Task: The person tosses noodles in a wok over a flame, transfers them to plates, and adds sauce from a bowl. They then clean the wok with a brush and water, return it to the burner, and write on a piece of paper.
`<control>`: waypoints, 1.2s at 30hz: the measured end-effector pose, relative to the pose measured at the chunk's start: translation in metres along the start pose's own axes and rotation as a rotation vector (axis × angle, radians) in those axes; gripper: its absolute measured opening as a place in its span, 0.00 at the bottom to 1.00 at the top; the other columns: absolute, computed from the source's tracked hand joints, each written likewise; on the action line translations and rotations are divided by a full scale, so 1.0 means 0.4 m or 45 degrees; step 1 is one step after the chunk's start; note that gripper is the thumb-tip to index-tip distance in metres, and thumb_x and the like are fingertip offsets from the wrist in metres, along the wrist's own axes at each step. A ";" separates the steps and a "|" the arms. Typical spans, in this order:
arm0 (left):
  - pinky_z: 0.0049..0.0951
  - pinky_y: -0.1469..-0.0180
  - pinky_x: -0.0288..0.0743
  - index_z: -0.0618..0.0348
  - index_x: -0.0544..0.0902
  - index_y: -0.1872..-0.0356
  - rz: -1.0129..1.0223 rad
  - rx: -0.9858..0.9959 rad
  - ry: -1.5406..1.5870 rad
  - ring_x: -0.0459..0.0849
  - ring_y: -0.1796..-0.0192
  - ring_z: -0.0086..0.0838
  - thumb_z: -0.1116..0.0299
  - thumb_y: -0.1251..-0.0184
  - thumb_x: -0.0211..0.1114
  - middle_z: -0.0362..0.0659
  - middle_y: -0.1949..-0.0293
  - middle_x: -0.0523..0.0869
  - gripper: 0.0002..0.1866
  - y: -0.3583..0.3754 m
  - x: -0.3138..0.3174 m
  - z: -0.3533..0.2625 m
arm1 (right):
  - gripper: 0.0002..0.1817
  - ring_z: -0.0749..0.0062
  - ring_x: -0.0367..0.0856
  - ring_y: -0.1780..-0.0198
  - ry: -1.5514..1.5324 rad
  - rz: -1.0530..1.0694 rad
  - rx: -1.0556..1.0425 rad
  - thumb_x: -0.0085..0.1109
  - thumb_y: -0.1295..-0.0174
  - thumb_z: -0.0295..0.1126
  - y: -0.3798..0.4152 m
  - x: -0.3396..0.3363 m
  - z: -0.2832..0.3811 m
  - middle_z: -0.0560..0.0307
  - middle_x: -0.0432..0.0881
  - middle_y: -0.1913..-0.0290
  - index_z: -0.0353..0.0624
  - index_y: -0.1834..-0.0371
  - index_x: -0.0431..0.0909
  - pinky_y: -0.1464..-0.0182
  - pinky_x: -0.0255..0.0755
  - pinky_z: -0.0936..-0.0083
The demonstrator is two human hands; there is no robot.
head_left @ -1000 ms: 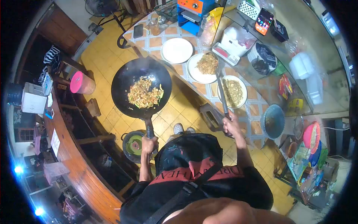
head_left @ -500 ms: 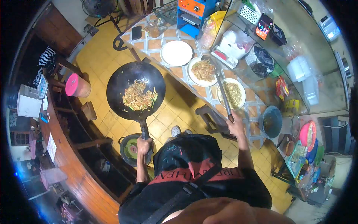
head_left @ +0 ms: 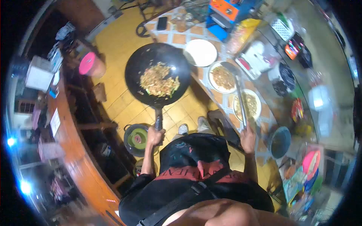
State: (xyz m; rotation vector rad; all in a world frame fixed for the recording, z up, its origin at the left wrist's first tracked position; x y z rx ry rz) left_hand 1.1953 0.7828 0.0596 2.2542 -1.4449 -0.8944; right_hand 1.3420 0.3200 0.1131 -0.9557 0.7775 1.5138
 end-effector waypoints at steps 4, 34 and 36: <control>0.30 0.79 0.73 0.71 0.74 0.57 -0.076 -0.055 0.031 0.78 0.82 0.26 0.71 0.49 0.64 0.44 0.82 0.78 0.19 -0.021 0.069 -0.004 | 0.31 0.42 0.81 0.58 -0.102 0.038 -0.028 0.56 0.44 0.27 -0.054 -0.020 -0.010 0.39 0.81 0.56 0.47 0.33 0.66 0.57 0.75 0.59; 0.36 0.73 0.75 0.68 0.78 0.65 -0.514 0.117 -0.136 0.81 0.79 0.34 0.66 0.56 0.64 0.49 0.81 0.79 0.17 -0.291 0.325 -0.361 | 0.29 0.47 0.81 0.67 0.047 0.295 -0.552 0.56 0.37 0.35 -0.657 0.025 0.054 0.44 0.78 0.72 0.63 0.31 0.63 0.66 0.74 0.55; 0.37 0.72 0.75 0.68 0.78 0.66 -0.528 0.112 -0.126 0.81 0.78 0.35 0.66 0.57 0.64 0.50 0.81 0.79 0.17 -0.304 0.329 -0.370 | 0.28 0.42 0.80 0.64 0.019 0.366 -0.579 0.56 0.38 0.32 -0.659 0.009 0.014 0.41 0.80 0.69 0.59 0.32 0.65 0.62 0.73 0.53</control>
Point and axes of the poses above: each hand's wrist, its own y-axis away from the middle knuckle, its own x-axis out of the palm, z = x × y, the point moved 10 cm from there along -y, towards the middle knuckle
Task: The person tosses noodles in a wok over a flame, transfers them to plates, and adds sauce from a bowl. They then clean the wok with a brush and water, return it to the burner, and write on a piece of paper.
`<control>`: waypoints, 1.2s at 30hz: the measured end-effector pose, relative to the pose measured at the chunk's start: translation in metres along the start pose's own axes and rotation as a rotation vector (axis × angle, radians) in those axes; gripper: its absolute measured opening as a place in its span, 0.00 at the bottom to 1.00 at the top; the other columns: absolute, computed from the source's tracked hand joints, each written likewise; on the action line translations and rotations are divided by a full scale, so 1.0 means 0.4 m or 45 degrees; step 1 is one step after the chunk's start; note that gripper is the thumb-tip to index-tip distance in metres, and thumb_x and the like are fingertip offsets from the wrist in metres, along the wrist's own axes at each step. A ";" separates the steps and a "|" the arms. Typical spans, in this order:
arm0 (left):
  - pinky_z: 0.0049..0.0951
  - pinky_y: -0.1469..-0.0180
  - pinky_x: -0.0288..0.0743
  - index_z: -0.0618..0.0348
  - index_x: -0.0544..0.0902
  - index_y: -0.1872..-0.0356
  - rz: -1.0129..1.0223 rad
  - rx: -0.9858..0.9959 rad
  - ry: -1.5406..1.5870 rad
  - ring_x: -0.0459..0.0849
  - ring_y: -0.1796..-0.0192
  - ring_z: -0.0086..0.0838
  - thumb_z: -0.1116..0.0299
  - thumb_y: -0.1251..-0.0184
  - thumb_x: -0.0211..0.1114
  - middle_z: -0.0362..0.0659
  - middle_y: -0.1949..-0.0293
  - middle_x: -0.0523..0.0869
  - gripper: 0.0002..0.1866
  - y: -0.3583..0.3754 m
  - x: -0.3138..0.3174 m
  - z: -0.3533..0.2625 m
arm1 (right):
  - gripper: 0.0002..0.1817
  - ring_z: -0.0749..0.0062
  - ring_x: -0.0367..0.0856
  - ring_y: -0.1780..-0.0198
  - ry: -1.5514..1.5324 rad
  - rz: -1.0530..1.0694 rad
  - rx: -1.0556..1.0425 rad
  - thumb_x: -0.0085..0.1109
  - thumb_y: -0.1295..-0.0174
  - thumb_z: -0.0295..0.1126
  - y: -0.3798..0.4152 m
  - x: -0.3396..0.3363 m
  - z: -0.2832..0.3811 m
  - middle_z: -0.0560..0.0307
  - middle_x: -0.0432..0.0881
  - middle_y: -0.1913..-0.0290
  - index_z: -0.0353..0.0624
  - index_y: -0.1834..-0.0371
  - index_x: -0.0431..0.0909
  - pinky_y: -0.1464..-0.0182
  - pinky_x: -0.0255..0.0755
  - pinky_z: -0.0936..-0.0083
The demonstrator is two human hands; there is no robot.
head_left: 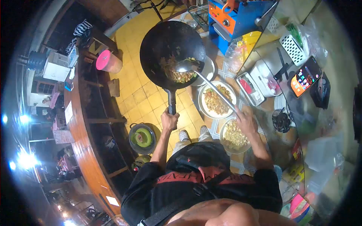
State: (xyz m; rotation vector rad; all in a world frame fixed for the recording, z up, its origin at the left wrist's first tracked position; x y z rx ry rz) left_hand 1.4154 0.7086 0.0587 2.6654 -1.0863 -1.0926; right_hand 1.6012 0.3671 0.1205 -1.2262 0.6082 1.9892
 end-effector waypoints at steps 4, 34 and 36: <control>0.39 0.69 0.74 0.67 0.78 0.67 -0.122 0.112 -0.153 0.80 0.77 0.40 0.66 0.59 0.64 0.52 0.81 0.79 0.17 -0.021 0.009 -0.046 | 0.27 0.41 0.80 0.61 -0.463 -0.096 -0.058 0.57 0.39 0.32 -0.026 -0.045 -0.021 0.37 0.81 0.65 0.46 0.35 0.67 0.58 0.72 0.55; 0.38 0.69 0.72 0.64 0.77 0.68 -0.287 0.154 -0.025 0.75 0.79 0.38 0.66 0.57 0.63 0.51 0.82 0.76 0.15 -0.097 0.056 -0.069 | 0.31 0.42 0.79 0.57 -0.225 -0.069 -0.004 0.59 0.42 0.29 -0.050 -0.039 -0.104 0.37 0.80 0.61 0.56 0.32 0.66 0.56 0.73 0.56; 0.38 0.70 0.72 0.65 0.76 0.68 -0.277 0.121 -0.049 0.76 0.79 0.38 0.66 0.57 0.64 0.51 0.82 0.76 0.15 -0.107 0.051 -0.061 | 0.32 0.42 0.79 0.56 -0.157 -0.032 0.051 0.59 0.43 0.29 -0.030 -0.055 -0.122 0.37 0.80 0.60 0.58 0.32 0.66 0.56 0.73 0.56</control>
Point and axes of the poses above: each hand's wrist, its own y-axis away from the middle knuckle, its own x-axis out of the palm, z = x × y, the point moved 10 cm from there along -y, towards the middle knuckle
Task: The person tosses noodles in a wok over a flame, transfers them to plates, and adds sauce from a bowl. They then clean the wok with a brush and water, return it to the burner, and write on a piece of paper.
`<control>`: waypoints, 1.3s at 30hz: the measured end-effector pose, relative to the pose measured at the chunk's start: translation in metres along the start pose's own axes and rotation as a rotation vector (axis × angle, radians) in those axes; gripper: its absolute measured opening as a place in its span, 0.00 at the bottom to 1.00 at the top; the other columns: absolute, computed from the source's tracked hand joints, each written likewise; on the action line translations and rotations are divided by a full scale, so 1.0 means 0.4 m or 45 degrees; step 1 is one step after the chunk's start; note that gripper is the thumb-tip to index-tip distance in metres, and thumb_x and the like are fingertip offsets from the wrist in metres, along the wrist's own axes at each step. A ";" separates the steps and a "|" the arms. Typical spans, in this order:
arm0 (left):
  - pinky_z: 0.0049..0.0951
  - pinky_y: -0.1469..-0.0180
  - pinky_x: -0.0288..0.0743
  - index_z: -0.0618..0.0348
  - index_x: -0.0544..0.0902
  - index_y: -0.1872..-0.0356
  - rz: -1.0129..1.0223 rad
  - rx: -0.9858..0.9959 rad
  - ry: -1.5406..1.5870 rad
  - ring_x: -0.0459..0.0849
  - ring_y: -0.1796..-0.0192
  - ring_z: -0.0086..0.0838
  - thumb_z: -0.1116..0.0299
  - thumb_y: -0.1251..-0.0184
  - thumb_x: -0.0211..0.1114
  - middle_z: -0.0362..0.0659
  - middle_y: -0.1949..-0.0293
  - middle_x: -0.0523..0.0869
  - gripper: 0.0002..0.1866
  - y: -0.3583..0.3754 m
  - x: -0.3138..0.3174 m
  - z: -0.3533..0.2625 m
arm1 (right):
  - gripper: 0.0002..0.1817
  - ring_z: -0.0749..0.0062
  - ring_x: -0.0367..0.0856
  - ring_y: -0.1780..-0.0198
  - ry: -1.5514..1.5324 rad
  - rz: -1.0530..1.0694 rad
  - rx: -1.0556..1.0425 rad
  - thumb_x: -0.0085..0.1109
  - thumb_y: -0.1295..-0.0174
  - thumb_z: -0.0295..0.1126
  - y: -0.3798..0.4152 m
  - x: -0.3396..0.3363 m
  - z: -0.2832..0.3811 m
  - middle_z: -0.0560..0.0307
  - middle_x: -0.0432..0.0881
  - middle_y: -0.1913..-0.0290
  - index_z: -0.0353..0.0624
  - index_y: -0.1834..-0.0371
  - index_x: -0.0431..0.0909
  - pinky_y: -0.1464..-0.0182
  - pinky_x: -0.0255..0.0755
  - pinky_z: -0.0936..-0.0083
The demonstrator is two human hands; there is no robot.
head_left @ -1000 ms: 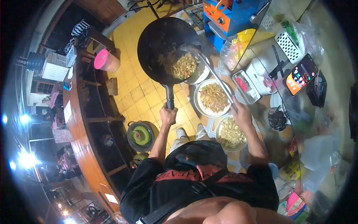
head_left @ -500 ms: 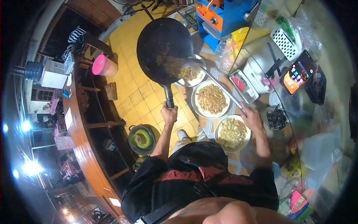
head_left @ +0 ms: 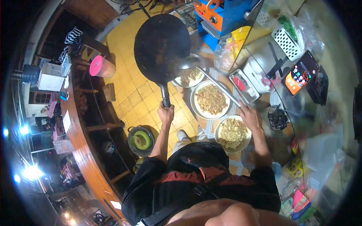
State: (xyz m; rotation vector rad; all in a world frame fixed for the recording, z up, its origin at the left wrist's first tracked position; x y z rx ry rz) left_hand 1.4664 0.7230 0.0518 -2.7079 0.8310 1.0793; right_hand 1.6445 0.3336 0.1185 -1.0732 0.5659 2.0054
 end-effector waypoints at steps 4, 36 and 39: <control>0.38 0.70 0.72 0.65 0.76 0.68 -0.017 0.007 0.047 0.76 0.79 0.38 0.66 0.57 0.64 0.51 0.82 0.76 0.16 -0.013 -0.001 0.029 | 0.31 0.46 0.81 0.62 0.086 -0.090 -0.056 0.59 0.42 0.31 0.004 0.006 0.005 0.40 0.80 0.62 0.60 0.32 0.66 0.62 0.74 0.58; 0.39 0.70 0.72 0.65 0.77 0.68 -0.045 -0.013 -0.001 0.76 0.79 0.39 0.66 0.59 0.65 0.50 0.81 0.78 0.17 -0.005 -0.074 -0.010 | 0.29 0.49 0.81 0.66 -0.068 -0.106 0.019 0.61 0.44 0.29 0.005 0.095 0.091 0.45 0.80 0.66 0.53 0.36 0.70 0.63 0.74 0.59; 0.39 0.69 0.72 0.64 0.77 0.68 -0.048 -0.005 0.025 0.76 0.78 0.39 0.66 0.59 0.65 0.50 0.80 0.78 0.16 -0.001 -0.081 -0.017 | 0.28 0.51 0.81 0.67 0.046 -0.186 -0.067 0.61 0.43 0.30 0.007 0.096 0.115 0.49 0.80 0.67 0.57 0.37 0.72 0.65 0.73 0.59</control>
Point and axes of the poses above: each hand's wrist, its own y-axis away from the middle knuckle, its own x-axis out of the palm, z = x × y, the point moved 10 cm from there along -y, towards the middle knuckle
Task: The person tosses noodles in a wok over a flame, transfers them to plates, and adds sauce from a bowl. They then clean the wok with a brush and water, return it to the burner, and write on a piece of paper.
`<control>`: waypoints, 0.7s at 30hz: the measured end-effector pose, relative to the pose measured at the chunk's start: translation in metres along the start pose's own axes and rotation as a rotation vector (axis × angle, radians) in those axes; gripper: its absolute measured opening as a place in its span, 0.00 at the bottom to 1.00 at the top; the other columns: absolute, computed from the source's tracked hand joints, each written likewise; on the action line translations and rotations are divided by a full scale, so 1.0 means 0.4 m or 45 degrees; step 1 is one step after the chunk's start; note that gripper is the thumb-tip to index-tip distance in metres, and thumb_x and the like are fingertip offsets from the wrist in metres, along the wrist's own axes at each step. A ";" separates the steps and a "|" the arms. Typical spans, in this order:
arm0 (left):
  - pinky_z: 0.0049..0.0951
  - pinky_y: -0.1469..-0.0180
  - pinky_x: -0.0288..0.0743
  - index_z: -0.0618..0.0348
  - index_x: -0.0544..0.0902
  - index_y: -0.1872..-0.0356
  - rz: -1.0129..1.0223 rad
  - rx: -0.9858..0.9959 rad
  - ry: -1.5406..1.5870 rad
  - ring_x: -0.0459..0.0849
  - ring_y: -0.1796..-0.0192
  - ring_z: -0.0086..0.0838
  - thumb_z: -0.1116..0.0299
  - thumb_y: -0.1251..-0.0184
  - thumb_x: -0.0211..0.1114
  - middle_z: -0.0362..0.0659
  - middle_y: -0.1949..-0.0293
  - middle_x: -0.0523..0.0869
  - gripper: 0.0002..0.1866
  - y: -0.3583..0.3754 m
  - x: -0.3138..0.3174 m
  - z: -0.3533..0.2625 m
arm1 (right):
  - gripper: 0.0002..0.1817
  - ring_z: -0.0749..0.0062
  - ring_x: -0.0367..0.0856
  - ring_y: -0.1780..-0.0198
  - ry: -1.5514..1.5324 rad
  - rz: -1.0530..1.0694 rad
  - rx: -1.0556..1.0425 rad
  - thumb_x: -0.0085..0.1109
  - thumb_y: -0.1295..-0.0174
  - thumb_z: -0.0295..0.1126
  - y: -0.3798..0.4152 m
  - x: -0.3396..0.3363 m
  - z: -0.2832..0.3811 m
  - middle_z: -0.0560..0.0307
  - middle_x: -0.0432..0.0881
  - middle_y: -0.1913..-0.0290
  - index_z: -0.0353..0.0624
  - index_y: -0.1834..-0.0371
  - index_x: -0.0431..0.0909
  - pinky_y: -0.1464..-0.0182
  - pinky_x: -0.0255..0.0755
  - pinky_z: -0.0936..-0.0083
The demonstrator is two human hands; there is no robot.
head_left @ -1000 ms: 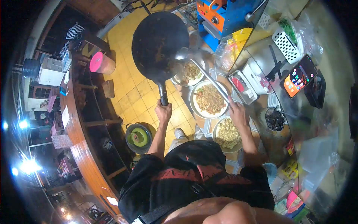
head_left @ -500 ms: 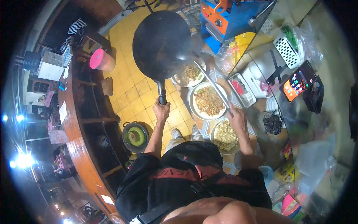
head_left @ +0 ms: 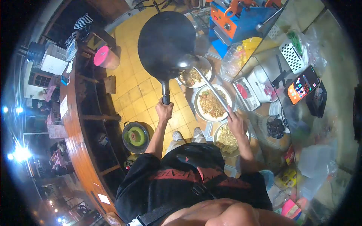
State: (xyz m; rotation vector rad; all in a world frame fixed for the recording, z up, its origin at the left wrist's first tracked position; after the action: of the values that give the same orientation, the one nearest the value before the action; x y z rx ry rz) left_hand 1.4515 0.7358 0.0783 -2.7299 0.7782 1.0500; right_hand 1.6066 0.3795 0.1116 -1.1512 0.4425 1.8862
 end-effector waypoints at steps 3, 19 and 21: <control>0.38 0.67 0.74 0.64 0.78 0.68 0.000 -0.033 -0.037 0.79 0.76 0.36 0.65 0.58 0.65 0.50 0.79 0.79 0.16 -0.004 0.003 0.000 | 0.25 0.50 0.80 0.72 0.336 0.089 -0.042 0.56 0.40 0.29 0.030 0.001 -0.065 0.51 0.80 0.65 0.64 0.39 0.74 0.72 0.73 0.58; 0.40 0.65 0.76 0.67 0.78 0.64 0.087 0.063 -0.042 0.82 0.73 0.44 0.67 0.57 0.66 0.56 0.76 0.82 0.18 0.027 -0.016 -0.001 | 0.32 0.48 0.81 0.67 -0.312 0.016 -0.066 0.59 0.40 0.29 -0.047 0.152 0.066 0.42 0.80 0.68 0.55 0.31 0.64 0.64 0.75 0.63; 0.41 0.64 0.76 0.67 0.79 0.63 0.117 0.058 -0.125 0.84 0.71 0.46 0.67 0.56 0.66 0.58 0.75 0.82 0.18 0.009 -0.014 0.003 | 0.31 0.47 0.81 0.66 -0.135 0.077 -0.089 0.59 0.41 0.27 0.007 0.122 -0.028 0.42 0.80 0.68 0.54 0.33 0.66 0.63 0.75 0.61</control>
State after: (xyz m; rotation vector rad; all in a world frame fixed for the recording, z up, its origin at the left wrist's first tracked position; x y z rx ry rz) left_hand 1.4453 0.7354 0.0812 -2.6050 0.9076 1.1594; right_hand 1.6006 0.3942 0.0639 -1.0876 0.3587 2.0186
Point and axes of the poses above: each hand's wrist, its own y-axis away from the middle knuckle, its own x-axis out of the palm, z = x × y, the point moved 10 cm from there along -y, towards the middle knuckle
